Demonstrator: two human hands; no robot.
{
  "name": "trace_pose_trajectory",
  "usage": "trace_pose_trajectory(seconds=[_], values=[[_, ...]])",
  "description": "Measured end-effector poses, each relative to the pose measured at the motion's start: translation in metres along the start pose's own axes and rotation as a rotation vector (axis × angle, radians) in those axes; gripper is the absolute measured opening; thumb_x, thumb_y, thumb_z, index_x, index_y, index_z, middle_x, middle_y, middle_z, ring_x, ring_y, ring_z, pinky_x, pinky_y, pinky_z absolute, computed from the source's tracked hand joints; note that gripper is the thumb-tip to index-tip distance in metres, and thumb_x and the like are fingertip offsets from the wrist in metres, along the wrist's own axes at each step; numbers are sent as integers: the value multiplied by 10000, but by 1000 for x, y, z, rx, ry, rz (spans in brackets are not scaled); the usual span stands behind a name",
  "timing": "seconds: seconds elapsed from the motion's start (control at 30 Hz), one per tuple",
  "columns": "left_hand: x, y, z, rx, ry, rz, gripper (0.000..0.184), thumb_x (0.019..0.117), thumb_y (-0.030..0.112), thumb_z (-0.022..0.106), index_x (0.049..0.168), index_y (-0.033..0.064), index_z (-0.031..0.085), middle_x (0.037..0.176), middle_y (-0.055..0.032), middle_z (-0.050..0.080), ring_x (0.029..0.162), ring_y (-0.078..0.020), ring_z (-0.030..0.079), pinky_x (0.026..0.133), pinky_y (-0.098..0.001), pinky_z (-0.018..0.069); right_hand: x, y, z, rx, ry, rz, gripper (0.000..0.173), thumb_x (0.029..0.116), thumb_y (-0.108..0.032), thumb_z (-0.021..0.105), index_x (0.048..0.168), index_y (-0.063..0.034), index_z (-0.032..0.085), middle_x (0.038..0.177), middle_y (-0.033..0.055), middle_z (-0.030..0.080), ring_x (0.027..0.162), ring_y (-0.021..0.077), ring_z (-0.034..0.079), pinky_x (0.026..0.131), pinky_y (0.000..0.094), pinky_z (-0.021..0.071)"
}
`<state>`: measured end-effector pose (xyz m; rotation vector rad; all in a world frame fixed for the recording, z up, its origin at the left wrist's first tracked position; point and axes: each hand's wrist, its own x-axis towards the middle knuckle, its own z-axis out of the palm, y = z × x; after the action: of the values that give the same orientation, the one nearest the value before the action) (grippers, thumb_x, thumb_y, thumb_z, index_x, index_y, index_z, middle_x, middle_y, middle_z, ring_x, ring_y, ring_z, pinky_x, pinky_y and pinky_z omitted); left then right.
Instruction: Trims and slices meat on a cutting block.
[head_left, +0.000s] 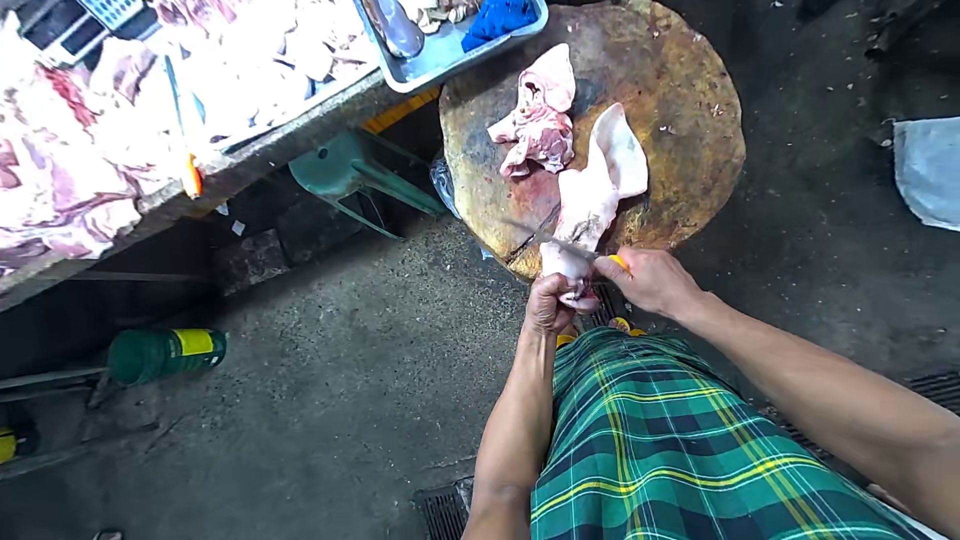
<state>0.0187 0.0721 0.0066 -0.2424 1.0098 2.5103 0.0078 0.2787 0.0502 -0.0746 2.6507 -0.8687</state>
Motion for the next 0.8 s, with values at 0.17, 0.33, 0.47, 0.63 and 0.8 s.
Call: trace_pose_trajectory(seconds=[0.17,0.33,0.47,0.63,0.8], values=[[2,3,4,45,44,-3,318,778,109,691,1090,133,634,855,-57,705,707,-156,689,656,-364,600,7,3,1,0,-16,101,747,1003,-746,319,900,-86,653,724,142,641,713,355,686,617,598,552],[-3,1,8,82,49,9,394,779,147,762,1145,148,617,861,-51,694,692,-154,674,640,-368,596,2,-1,2,35,-38,109,759,998,-759,306,914,-92,659,726,143,642,709,355,686,612,604,551],[-3,1,11,117,93,-10,404,764,139,781,1130,135,609,819,-57,688,644,-157,662,598,-360,589,1,-9,-1,17,-65,88,704,1013,-729,325,875,-111,632,696,97,619,677,302,669,600,553,546],[-6,3,13,126,85,-6,466,767,106,762,1190,138,572,850,-57,680,668,-153,656,620,-361,586,-1,-6,-1,31,-33,116,745,1009,-741,313,893,-86,648,711,147,628,690,356,675,597,597,545],[-11,2,11,138,78,-23,480,782,144,773,1214,150,562,839,-62,677,653,-157,657,595,-356,588,4,-3,2,33,-101,150,759,1019,-731,297,913,-71,657,762,151,654,766,358,690,689,602,548]])
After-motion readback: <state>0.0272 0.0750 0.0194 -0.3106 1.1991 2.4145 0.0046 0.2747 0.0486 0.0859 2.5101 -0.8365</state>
